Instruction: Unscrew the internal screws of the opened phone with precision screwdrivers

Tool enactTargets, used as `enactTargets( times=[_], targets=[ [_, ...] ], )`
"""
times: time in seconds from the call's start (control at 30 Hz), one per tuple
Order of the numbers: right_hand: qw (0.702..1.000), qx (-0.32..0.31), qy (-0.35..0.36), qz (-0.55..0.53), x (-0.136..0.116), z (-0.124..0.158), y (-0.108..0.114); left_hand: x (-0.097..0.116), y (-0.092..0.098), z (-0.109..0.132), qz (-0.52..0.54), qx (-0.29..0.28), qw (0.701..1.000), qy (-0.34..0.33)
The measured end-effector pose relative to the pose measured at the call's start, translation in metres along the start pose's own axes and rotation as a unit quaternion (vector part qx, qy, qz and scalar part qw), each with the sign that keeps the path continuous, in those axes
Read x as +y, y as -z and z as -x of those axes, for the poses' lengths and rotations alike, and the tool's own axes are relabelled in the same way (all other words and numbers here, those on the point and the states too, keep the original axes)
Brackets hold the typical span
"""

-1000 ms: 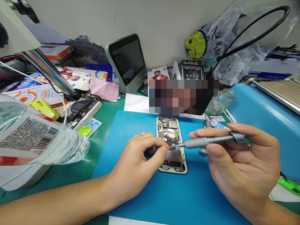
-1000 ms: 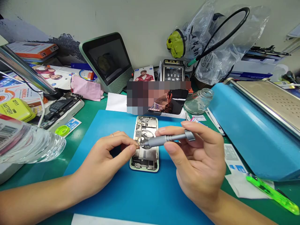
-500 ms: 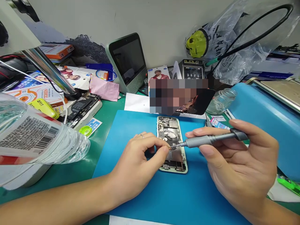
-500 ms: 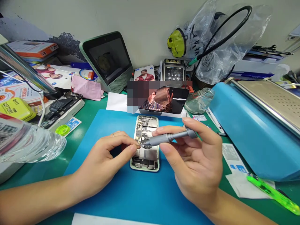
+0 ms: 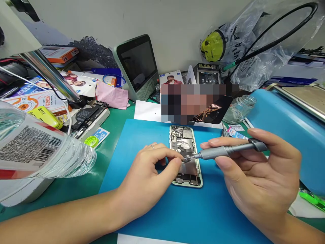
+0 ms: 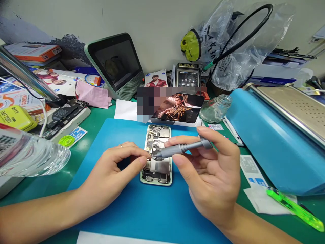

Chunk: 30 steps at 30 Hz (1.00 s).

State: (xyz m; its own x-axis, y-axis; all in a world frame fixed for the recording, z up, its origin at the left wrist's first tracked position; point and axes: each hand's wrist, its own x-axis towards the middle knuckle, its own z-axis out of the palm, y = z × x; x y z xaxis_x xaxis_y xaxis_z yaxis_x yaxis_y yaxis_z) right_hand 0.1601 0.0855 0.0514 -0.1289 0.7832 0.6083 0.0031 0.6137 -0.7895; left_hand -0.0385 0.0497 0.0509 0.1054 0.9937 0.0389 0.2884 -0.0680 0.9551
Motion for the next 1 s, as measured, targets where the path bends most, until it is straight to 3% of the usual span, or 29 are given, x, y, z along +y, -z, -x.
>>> enactTargets(
  times=[0.4, 0.5, 0.57, 0.63, 0.7, 0.83, 1.0],
  targets=[
    [1.0, 0.004, 0.011, -0.003, -0.001, -0.001, 0.0, 0.001, 0.0, 0.002, -0.016, 0.002, 1.0, 0.004],
    [1.0, 0.024, 0.003, 0.006, 0.0, -0.002, 0.0, 0.004, -0.001, 0.008, -0.075, 0.007, 0.995, -0.059],
    [0.999, 0.032, 0.003, 0.012, 0.002, -0.002, 0.001, 0.005, -0.003, 0.015, -0.157, -0.014, 0.972, -0.173],
    [0.999, 0.031, 0.006, 0.015, 0.003, -0.003, 0.001, 0.005, -0.005, 0.024, -0.242, -0.035, 0.922, -0.301],
    [0.999, 0.026, 0.007, 0.017, 0.002, -0.006, 0.001, 0.004, -0.007, 0.031, -0.298, -0.061, 0.875, -0.376],
    [0.999, 0.01, 0.028, 0.029, -0.006, -0.02, -0.007, 0.001, -0.01, 0.036, -0.324, -0.037, 0.851, -0.412],
    [0.996, -0.025, 0.083, 0.021, -0.003, -0.029, -0.02, -0.004, -0.011, 0.033, -0.407, -0.028, 0.832, -0.377]
  ],
)
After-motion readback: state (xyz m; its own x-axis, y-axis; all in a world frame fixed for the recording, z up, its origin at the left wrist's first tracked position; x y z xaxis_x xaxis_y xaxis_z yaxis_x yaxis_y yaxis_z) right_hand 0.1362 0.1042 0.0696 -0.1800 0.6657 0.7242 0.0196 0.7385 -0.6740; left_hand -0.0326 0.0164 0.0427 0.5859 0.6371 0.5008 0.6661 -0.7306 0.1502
